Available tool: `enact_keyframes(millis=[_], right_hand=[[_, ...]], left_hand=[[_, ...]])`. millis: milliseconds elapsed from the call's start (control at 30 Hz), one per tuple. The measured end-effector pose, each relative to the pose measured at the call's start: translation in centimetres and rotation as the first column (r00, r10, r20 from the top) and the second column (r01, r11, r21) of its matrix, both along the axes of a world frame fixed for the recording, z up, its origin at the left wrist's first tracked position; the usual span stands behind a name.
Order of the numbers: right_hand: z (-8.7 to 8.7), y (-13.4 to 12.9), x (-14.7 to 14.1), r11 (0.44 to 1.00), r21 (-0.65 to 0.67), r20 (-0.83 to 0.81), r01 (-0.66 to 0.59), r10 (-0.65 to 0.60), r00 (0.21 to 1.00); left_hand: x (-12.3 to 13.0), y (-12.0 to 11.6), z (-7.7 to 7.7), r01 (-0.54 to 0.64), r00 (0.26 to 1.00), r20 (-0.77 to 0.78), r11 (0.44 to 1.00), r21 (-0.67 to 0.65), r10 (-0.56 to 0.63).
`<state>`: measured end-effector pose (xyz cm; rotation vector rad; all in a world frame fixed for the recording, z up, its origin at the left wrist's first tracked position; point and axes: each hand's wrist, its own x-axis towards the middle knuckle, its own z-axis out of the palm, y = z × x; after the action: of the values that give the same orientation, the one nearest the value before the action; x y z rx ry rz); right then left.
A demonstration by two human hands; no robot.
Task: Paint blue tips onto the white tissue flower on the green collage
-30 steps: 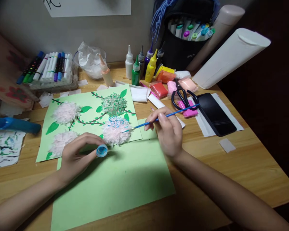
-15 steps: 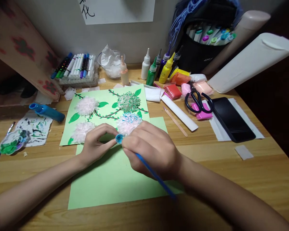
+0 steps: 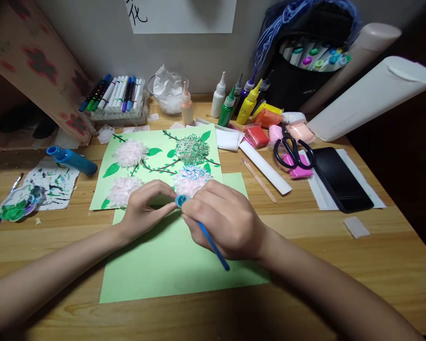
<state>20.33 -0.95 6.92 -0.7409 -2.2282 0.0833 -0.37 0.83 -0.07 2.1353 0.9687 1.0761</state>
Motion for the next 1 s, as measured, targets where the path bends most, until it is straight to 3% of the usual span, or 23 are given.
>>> enact_keyframes(millis=[267, 567, 1000], right_hand=[[-0.31, 0.30, 0.25, 0.984, -0.174, -0.220, -0.028, -0.011, 0.976], [-0.50, 0.50, 0.15, 0.967, -0.249, -0.259, -0.062, -0.005, 0.966], [-0.12, 0.42, 0.02, 0.994, -0.103, -0.125, -0.026, 0.014, 0.992]], left_hand=[[0.04, -0.02, -0.18, 0.006, 1.000, 0.009, 1.000, 0.014, -0.006], [0.00, 0.02, -0.04, 0.014, 1.000, 0.000, 1.000, 0.018, -0.014], [0.07, 0.17, 0.11, 0.048, 0.999, -0.021, 0.997, 0.056, -0.047]])
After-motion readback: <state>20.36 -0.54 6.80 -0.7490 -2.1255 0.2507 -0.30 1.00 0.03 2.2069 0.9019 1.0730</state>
